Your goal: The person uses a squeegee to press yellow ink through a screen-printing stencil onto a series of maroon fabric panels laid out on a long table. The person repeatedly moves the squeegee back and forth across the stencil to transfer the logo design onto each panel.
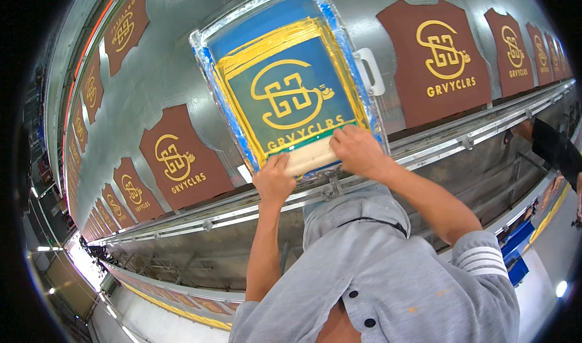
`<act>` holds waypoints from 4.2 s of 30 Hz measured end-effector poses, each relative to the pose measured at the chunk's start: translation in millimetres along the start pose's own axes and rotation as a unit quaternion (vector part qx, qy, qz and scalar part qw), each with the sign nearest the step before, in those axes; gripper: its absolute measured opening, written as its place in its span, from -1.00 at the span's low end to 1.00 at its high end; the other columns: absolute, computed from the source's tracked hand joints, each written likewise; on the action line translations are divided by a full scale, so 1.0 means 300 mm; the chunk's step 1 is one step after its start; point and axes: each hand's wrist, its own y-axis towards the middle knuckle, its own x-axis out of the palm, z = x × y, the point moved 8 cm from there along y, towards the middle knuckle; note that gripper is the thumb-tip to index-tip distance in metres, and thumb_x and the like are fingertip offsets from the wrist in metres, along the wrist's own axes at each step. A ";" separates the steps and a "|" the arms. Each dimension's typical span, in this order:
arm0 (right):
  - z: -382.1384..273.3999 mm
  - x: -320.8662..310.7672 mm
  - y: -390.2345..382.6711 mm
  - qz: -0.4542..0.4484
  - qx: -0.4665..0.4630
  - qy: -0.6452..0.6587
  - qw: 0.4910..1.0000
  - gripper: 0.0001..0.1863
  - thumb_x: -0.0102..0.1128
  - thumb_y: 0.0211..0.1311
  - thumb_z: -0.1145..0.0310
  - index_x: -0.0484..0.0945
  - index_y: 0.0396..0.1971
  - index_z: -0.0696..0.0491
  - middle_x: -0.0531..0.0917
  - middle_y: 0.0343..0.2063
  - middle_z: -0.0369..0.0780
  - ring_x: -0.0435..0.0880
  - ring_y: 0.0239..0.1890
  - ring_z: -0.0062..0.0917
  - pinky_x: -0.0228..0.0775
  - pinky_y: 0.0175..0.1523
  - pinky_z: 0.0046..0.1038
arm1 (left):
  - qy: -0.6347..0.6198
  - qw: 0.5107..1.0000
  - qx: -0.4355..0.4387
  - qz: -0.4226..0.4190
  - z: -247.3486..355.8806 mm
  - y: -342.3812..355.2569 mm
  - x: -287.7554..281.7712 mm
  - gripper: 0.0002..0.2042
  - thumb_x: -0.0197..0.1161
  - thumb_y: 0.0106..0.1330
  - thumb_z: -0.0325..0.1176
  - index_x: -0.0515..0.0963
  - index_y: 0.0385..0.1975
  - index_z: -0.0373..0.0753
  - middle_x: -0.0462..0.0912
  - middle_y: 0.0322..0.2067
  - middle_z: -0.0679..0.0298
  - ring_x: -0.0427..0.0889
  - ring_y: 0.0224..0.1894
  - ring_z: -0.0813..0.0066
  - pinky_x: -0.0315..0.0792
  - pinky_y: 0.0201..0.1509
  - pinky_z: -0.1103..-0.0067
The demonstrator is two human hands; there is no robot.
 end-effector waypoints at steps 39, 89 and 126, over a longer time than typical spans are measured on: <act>-0.223 0.232 0.709 0.353 0.295 0.385 0.800 -0.70 0.16 0.39 0.27 0.67 -0.23 0.24 0.46 -0.63 -0.42 0.35 -0.56 -0.77 0.17 -0.45 -0.57 | 0.106 0.994 0.000 -0.021 -0.855 -0.280 -0.415 -0.86 0.27 -0.08 -0.41 0.70 -0.51 -0.23 0.69 -0.42 0.18 0.59 0.00 0.17 -0.07 0.42 -0.21; -0.877 0.104 1.044 -0.091 0.082 0.146 0.982 -0.67 0.35 0.12 0.07 0.73 -0.17 -0.07 0.68 -0.09 -0.12 0.61 0.05 -0.26 0.44 0.09 -0.20 | 0.039 0.946 -0.055 -0.316 -1.206 0.120 -0.596 -0.73 0.37 -0.15 -0.39 0.74 -0.36 -0.25 0.73 -0.28 -0.04 0.71 -0.15 0.00 0.57 -0.08 0.24; -1.096 0.391 0.694 0.011 -0.003 0.016 1.000 -0.87 0.20 -0.10 0.53 0.56 -0.46 0.12 0.58 -0.40 -0.13 0.62 -0.24 -0.21 0.49 -0.10 -0.24 | 0.017 1.000 -0.005 0.020 -1.202 -0.337 -0.546 -0.63 0.24 -0.13 -0.50 0.72 -0.25 -0.06 0.73 -0.28 0.35 0.72 -0.32 0.20 0.56 -0.36 0.34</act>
